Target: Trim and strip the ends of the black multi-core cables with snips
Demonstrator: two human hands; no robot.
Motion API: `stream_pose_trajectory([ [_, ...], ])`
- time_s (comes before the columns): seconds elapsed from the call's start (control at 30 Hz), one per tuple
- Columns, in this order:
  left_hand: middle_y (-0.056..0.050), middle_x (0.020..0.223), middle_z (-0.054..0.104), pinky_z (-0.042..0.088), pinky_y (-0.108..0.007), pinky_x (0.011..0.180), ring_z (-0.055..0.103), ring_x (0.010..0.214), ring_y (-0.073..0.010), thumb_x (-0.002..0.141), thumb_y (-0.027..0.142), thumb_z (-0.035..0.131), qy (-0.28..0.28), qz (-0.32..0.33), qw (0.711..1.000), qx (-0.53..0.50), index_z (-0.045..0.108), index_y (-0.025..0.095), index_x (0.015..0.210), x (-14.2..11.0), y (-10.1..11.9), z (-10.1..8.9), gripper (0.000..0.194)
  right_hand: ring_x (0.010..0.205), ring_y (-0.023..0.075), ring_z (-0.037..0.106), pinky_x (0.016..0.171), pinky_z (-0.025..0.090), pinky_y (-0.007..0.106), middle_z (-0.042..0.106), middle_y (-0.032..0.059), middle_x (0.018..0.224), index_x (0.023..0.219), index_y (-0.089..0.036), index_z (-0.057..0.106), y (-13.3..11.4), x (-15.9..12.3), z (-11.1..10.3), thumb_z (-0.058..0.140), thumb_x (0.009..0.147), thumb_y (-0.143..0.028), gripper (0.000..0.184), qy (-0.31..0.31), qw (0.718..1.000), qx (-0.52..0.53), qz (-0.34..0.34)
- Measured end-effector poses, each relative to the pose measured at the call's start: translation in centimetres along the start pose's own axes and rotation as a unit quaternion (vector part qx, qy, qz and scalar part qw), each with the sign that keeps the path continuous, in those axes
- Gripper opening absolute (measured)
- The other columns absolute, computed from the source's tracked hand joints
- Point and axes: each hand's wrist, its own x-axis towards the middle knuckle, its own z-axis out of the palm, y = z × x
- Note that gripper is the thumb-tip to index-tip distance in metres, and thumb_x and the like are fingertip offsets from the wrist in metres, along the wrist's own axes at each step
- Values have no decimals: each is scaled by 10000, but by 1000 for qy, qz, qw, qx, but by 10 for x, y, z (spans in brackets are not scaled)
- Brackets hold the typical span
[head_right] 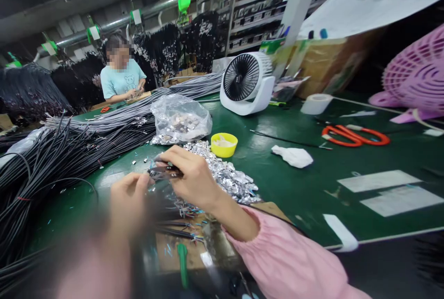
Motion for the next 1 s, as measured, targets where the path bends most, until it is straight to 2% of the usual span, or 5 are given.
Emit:
stream_pose_trajectory([
  [0.23,-25,569,628,370,-201,479,527,494,-105,811,314,519,-5,6,1000,19,654,139,620,-2,-2,3,292,578,110,580,510,456,189,619,40,679,820,-143,559,-4,-8,4,489,839,-68,105,23,990,-117,-72],
  [0.47,-1,500,570,330,-201,454,477,457,-93,799,306,532,-5,31,998,48,620,148,567,-4,0,3,294,567,139,584,496,436,219,621,58,646,744,-144,578,4,-8,-2,493,808,-103,113,96,967,-234,-21],
  [0.63,-8,538,597,352,-204,464,498,483,-103,793,315,550,18,24,999,35,636,149,594,-3,0,1,273,460,106,508,425,383,208,596,9,578,698,-160,594,3,1,-5,537,813,-187,131,70,988,-54,130],
  [0.8,-9,554,603,360,-199,465,503,490,-102,795,312,549,-18,17,999,25,652,147,627,-2,-1,2,257,504,98,497,463,387,196,554,13,580,651,-145,565,-8,1,3,488,835,-147,200,-45,995,45,78],
  [1.0,-12,558,607,353,-202,471,511,497,-102,820,326,517,-29,4,999,15,654,146,622,-2,2,1,301,551,123,502,506,381,220,538,30,608,654,-153,526,-1,-3,0,476,786,-75,161,84,990,-100,58],
])
